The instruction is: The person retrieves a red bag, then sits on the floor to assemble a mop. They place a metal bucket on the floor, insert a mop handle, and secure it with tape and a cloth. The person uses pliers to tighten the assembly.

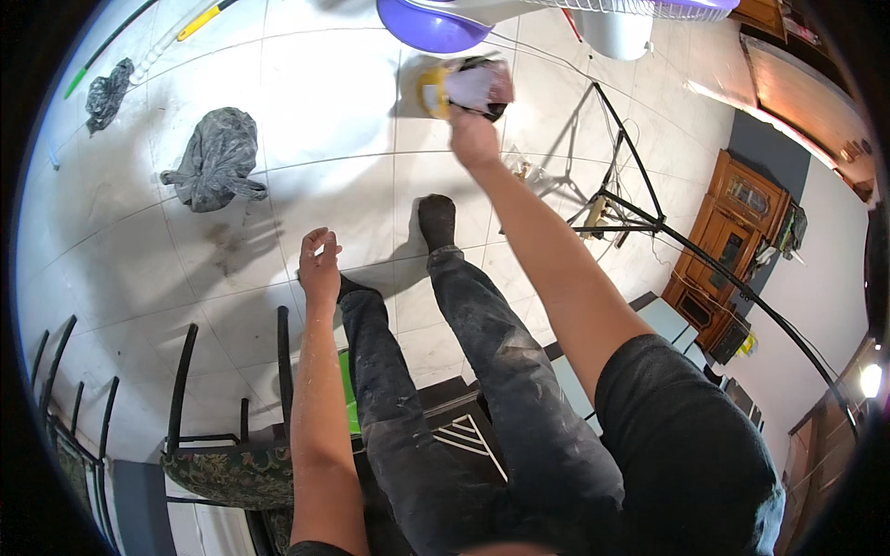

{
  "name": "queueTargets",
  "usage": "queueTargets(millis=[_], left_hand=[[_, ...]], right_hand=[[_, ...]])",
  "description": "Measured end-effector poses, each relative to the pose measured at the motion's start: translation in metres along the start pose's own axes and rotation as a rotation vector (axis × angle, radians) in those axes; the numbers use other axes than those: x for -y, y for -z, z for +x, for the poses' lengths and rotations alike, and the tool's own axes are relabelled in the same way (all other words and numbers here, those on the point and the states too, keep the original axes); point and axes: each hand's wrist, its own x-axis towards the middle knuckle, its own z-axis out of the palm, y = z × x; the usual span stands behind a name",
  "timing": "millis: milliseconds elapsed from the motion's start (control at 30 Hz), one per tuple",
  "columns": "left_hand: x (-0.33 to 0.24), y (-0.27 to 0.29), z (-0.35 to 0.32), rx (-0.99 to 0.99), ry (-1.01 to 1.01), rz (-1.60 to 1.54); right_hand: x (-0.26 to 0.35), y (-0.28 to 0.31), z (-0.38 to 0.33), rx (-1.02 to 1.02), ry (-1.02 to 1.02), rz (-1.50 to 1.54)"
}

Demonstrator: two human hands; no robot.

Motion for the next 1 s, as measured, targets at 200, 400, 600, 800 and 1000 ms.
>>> queueTargets(millis=[200, 400, 600, 800, 1000], left_hand=[[-0.025, -0.021, 0.013, 0.033, -0.149, 0.069], [-0.071, -0.036, 0.064, 0.034, -0.561, 0.205], [-0.156, -0.032, 0.107, 0.027, -0.944, 0.596], [-0.176, -0.014, 0.15, 0.064, -1.259, 0.646], [-0.197, -0.017, 0.19, 0.146, -1.236, 0.551]], right_hand=[[-0.082, 0.007, -0.028, -0.095, 0.012, 0.024], [0.034, 0.002, -0.018, -0.007, 0.434, -0.045], [0.112, 0.005, -0.013, -0.243, 0.861, -0.104], [0.104, 0.077, 0.018, -0.262, 0.882, 0.079], [0.083, 0.054, 0.124, 0.018, 0.795, 0.313]])
